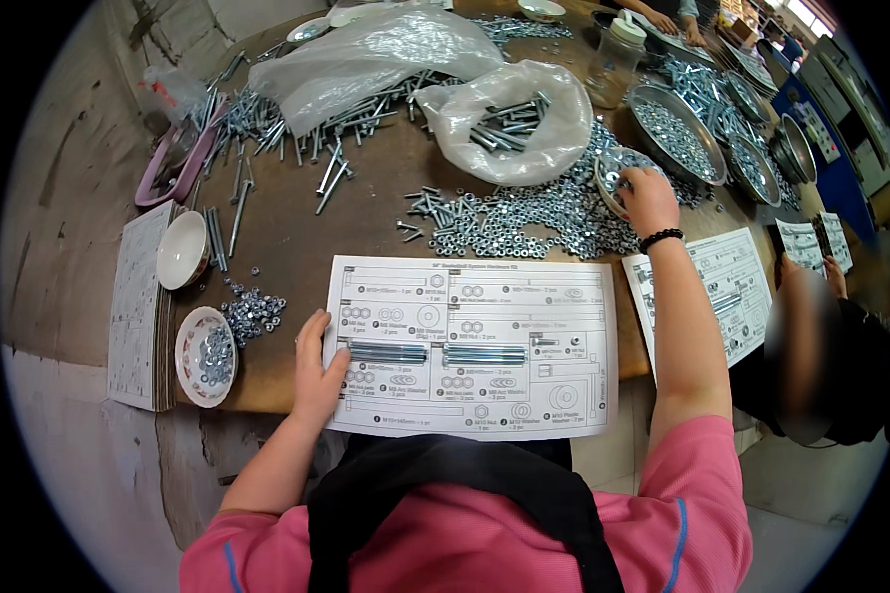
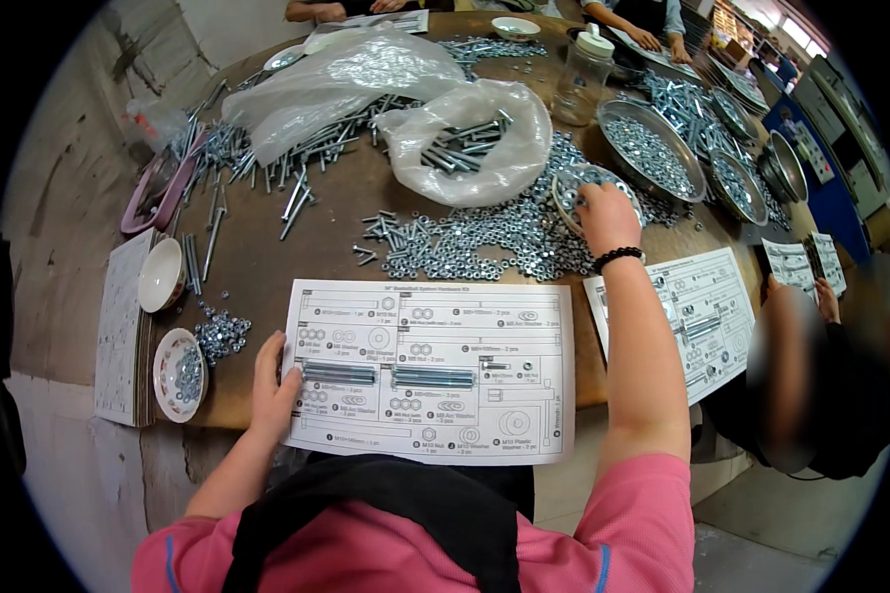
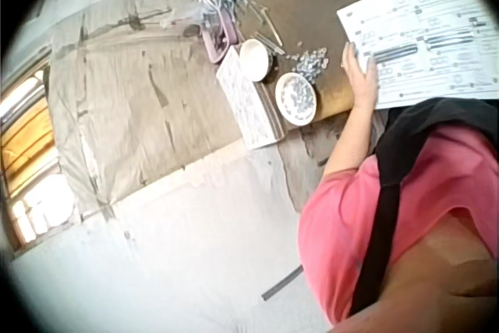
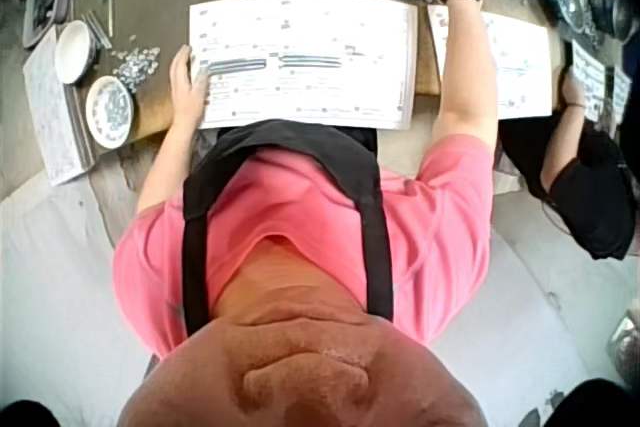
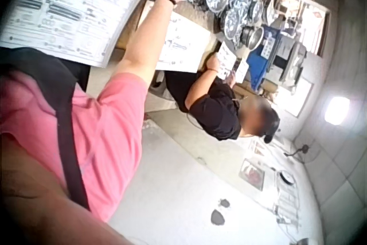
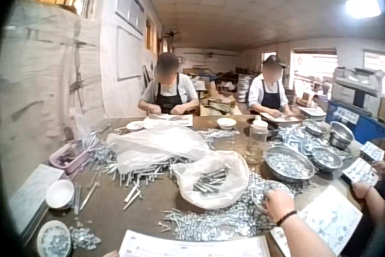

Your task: The person sorts bolts, nuts, and washers from a large pile on a table, placing them into designated slots on a printed instruction sheet. They repeatedly pick up fasteners, match them to the diagram, and arrange them in order.

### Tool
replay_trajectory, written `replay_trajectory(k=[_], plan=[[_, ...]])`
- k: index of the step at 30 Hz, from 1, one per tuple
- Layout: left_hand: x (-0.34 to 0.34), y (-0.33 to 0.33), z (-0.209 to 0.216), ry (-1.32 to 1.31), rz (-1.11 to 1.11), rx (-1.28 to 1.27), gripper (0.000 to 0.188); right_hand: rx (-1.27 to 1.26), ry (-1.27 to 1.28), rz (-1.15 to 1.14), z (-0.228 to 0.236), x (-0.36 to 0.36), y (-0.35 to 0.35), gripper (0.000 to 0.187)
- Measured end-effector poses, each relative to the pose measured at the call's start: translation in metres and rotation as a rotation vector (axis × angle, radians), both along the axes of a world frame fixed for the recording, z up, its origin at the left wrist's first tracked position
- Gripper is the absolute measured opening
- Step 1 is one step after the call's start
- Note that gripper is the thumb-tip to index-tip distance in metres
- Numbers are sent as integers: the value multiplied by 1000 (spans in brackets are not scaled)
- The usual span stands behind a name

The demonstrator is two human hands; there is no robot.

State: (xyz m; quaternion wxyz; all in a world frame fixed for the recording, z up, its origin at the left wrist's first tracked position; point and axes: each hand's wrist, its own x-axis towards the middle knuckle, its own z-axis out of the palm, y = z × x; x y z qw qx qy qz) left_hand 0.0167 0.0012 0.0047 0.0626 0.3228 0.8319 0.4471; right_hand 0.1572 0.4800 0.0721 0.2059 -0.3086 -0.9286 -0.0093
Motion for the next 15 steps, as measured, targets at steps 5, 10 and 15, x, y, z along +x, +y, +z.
replay_trajectory(k=[5,10,15], plan=[[0,-2,-7,-63,24,96,52,-197,109,-10,4,-2,4,13],[4,-1,-5,-65,29,59,53,-348,112,-6,4,6,2,22],[1,-5,-18,-154,60,110,53,-271,-50,-38,11,7,-3,25]])
